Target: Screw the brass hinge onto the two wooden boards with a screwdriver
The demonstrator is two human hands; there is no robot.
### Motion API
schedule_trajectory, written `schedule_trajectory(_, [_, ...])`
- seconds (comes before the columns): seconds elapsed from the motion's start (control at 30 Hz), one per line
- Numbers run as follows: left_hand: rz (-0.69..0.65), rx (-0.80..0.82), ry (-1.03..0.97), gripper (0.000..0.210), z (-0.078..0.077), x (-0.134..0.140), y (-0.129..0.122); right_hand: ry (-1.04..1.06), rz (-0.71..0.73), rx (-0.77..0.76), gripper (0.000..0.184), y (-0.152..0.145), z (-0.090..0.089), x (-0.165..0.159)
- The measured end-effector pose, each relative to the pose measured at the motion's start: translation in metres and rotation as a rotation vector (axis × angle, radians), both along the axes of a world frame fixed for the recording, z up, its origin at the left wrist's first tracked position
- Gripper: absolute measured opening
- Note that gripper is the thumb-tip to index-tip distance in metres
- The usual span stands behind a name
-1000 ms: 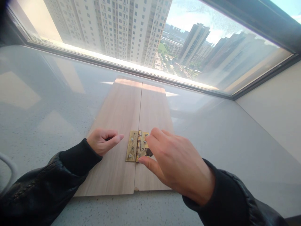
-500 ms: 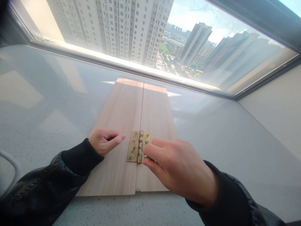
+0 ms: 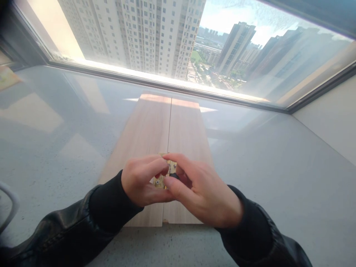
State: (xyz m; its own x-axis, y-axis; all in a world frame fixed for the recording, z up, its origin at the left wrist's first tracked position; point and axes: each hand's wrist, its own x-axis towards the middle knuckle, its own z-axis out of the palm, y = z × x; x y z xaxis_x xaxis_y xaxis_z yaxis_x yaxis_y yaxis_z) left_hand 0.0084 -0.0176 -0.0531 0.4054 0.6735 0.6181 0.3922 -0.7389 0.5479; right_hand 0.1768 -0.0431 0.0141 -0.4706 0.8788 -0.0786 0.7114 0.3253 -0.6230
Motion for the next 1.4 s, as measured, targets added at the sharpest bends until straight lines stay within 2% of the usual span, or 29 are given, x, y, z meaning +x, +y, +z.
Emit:
schedule_trajectory(0.13, [0.018, 0.285, 0.186, 0.038, 0.013, 0.015, 0.003, 0.333, -0.017, -0.281, 0.038, 0.004, -0.011, 0.004])
schedule_trajectory(0.2, [0.064, 0.339, 0.271, 0.043, 0.017, 0.017, 0.002, 0.473, -0.006, -0.346, 0.047, 0.006, -0.018, 0.009])
schedule_trajectory(0.23, [0.093, 0.341, 0.31, 0.045, 0.018, 0.017, 0.002, 0.525, -0.004, -0.337, 0.051, 0.007, -0.023, 0.013])
schedule_trajectory(0.3, [0.144, 0.31, 0.399, 0.047, 0.02, 0.016, 0.0, 0.627, -0.054, -0.244, 0.048, 0.008, -0.035, 0.025])
schedule_trajectory(0.37, [0.15, 0.258, 0.512, 0.046, 0.024, 0.013, 0.0, 0.675, -0.199, -0.123, 0.039, 0.01, -0.051, 0.041])
schedule_trajectory(0.43, [0.076, 0.207, 0.62, 0.04, 0.028, 0.01, 0.002, 0.711, -0.387, -0.052, 0.034, 0.015, -0.069, 0.059])
schedule_trajectory(0.53, [-0.099, 0.109, 0.678, 0.036, 0.035, 0.002, 0.006, 0.72, -0.544, 0.007, 0.028, 0.023, -0.092, 0.084])
schedule_trajectory(0.57, [-0.117, 0.089, 0.696, 0.038, 0.037, 0.0, 0.007, 0.716, -0.584, 0.019, 0.027, 0.026, -0.098, 0.09])
schedule_trajectory(0.6, [-0.09, 0.092, 0.727, 0.042, 0.038, -0.002, 0.008, 0.708, -0.613, 0.028, 0.027, 0.028, -0.102, 0.094])
schedule_trajectory(0.67, [0.052, 0.135, 0.811, 0.054, 0.037, -0.004, 0.008, 0.681, -0.648, 0.039, 0.029, 0.028, -0.106, 0.096])
schedule_trajectory(0.77, [0.23, 0.18, 0.888, 0.063, 0.037, -0.001, 0.003, 0.62, -0.653, 0.057, 0.031, 0.023, -0.105, 0.087])
schedule_trajectory(0.83, [0.219, 0.206, 0.919, 0.057, 0.04, 0.004, -0.001, 0.587, -0.652, 0.082, 0.031, 0.018, -0.104, 0.079])
schedule_trajectory(1.0, [0.021, 0.203, 0.935, 0.026, 0.057, 0.013, -0.007, 0.553, -0.71, 0.154, 0.029, 0.015, -0.104, 0.075])
schedule_trajectory(1.07, [0.043, 0.201, 0.933, 0.029, 0.058, 0.011, -0.008, 0.546, -0.766, 0.182, 0.028, 0.018, -0.105, 0.081])
schedule_trajectory(1.23, [0.21, 0.246, 0.921, 0.06, 0.045, 0.001, -0.012, 0.483, -0.914, 0.234, 0.023, 0.03, -0.115, 0.093])
schedule_trajectory(1.3, [0.234, 0.24, 0.94, 0.06, 0.044, 0.002, -0.013, 0.453, -0.915, 0.219, 0.024, 0.033, -0.12, 0.094])
schedule_trajectory(1.4, [0.129, 0.219, 1.03, 0.043, 0.051, 0.007, -0.014, 0.422, -0.88, 0.18, 0.027, 0.036, -0.126, 0.094])
